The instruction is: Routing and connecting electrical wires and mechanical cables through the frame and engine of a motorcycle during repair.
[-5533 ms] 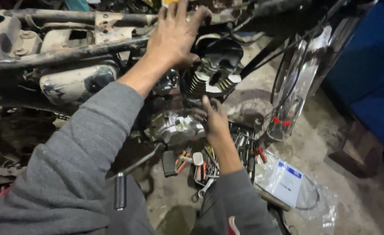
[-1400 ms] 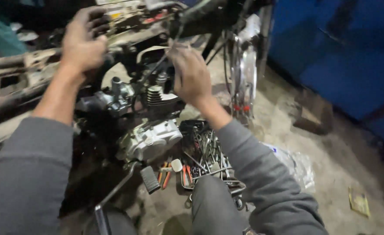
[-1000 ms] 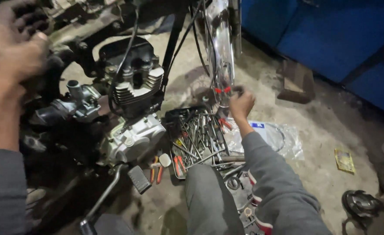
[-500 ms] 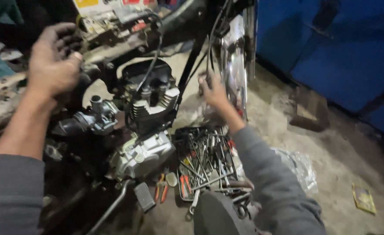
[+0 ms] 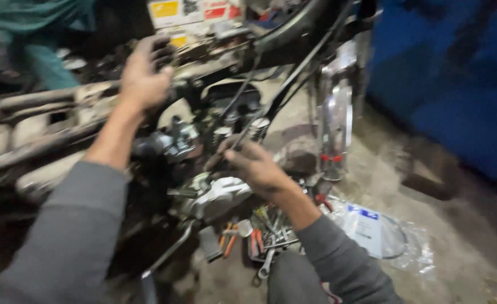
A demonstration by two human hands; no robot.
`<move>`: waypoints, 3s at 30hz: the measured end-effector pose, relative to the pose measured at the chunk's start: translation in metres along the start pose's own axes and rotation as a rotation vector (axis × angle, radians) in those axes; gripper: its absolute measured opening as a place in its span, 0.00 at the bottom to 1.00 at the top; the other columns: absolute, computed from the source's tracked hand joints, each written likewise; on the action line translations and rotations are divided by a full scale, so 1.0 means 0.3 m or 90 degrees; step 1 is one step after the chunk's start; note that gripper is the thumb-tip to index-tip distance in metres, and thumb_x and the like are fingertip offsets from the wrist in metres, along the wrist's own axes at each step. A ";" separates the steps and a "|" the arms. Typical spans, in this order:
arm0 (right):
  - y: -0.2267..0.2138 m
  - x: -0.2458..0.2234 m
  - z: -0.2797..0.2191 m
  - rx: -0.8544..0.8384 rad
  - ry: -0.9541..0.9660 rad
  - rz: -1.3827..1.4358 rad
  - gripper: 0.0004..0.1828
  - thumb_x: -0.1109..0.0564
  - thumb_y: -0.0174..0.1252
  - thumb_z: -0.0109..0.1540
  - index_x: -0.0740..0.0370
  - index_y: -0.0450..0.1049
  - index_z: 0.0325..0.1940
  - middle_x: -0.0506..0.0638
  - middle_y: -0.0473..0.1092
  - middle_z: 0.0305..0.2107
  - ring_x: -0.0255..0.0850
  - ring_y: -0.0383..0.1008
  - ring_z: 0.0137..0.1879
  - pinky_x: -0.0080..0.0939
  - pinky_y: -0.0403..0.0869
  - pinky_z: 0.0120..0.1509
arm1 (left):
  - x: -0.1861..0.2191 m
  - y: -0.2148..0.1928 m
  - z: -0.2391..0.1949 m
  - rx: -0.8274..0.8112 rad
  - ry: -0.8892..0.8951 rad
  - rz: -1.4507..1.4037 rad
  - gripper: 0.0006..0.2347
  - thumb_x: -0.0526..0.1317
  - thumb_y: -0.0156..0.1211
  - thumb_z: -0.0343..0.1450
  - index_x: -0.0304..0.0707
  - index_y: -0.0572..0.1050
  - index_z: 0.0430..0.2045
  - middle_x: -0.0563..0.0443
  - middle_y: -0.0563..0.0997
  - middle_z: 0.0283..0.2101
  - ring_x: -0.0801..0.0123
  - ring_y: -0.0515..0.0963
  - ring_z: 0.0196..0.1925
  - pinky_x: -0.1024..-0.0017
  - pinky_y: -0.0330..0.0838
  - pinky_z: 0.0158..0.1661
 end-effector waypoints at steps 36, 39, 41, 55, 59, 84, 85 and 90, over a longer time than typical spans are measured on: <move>0.205 0.089 0.029 -0.036 -0.045 0.045 0.18 0.54 0.60 0.68 0.69 0.71 0.57 0.58 0.75 0.42 0.42 0.80 0.43 0.40 0.82 0.47 | 0.480 0.074 -0.730 -0.070 -0.532 0.048 0.20 0.51 0.52 0.78 0.30 0.83 0.31 0.34 0.81 0.28 0.57 0.83 0.35 0.62 0.76 0.37; 0.168 0.081 0.042 0.105 -0.092 -0.191 0.10 0.55 0.61 0.66 0.64 0.78 0.47 0.57 0.76 0.32 0.48 0.82 0.38 0.45 0.81 0.41 | 0.419 0.112 -0.792 -0.106 -0.600 -0.179 0.18 0.47 0.50 0.78 0.27 0.80 0.42 0.44 0.74 0.26 0.63 0.77 0.28 0.69 0.69 0.28; 0.178 0.042 0.030 0.217 -0.115 -0.408 0.11 0.53 0.64 0.62 0.58 0.80 0.46 0.55 0.77 0.28 0.51 0.82 0.39 0.49 0.79 0.43 | 0.395 0.160 -0.793 -0.125 -0.627 -0.317 0.18 0.45 0.49 0.78 0.25 0.78 0.48 0.51 0.70 0.25 0.67 0.72 0.24 0.73 0.65 0.24; 0.074 0.186 0.071 0.312 -0.012 -0.033 0.12 0.56 0.60 0.67 0.69 0.76 0.49 0.56 0.76 0.36 0.43 0.76 0.41 0.45 0.75 0.49 | 0.211 0.120 -0.836 0.115 -0.533 -0.310 0.15 0.40 0.56 0.76 0.35 0.77 0.56 0.43 0.82 0.42 0.62 0.79 0.43 0.67 0.76 0.47; -0.017 0.221 0.016 0.327 0.052 -0.390 0.21 0.40 0.58 0.69 0.59 0.76 0.34 0.50 0.71 0.24 0.39 0.68 0.32 0.46 0.66 0.41 | 0.246 0.052 -0.843 0.052 -0.464 -0.239 0.14 0.36 0.57 0.75 0.33 0.79 0.54 0.35 0.83 0.49 0.59 0.78 0.51 0.56 0.74 0.55; 0.377 0.115 -0.137 0.157 -0.086 -0.066 0.18 0.59 0.63 0.64 0.69 0.72 0.56 0.62 0.78 0.40 0.43 0.80 0.45 0.40 0.79 0.53 | 0.433 0.061 -0.883 -0.047 -0.517 -0.219 0.16 0.41 0.64 0.71 0.26 0.74 0.46 0.36 0.82 0.31 0.58 0.86 0.31 0.62 0.84 0.32; 0.382 0.097 -0.136 0.167 -0.095 -0.133 0.17 0.58 0.61 0.65 0.67 0.73 0.56 0.60 0.78 0.42 0.41 0.78 0.46 0.39 0.78 0.55 | 0.452 0.054 -0.862 -0.077 -0.487 -0.109 0.12 0.40 0.63 0.70 0.31 0.79 0.44 0.38 0.86 0.33 0.61 0.87 0.32 0.61 0.82 0.32; 0.343 0.126 -0.140 0.169 -0.021 -0.254 0.22 0.60 0.70 0.58 0.66 0.74 0.55 0.57 0.75 0.40 0.42 0.75 0.45 0.43 0.78 0.53 | 0.506 -0.027 -0.857 -0.027 -0.434 0.047 0.11 0.36 0.67 0.66 0.41 0.82 0.41 0.44 0.88 0.34 0.53 0.88 0.42 0.60 0.80 0.43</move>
Point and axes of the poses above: each hand's wrist, its own z-axis towards the middle knuckle, its own y-axis out of the palm, x = y × z, the point moved 5 cm from there along z, towards the middle knuckle
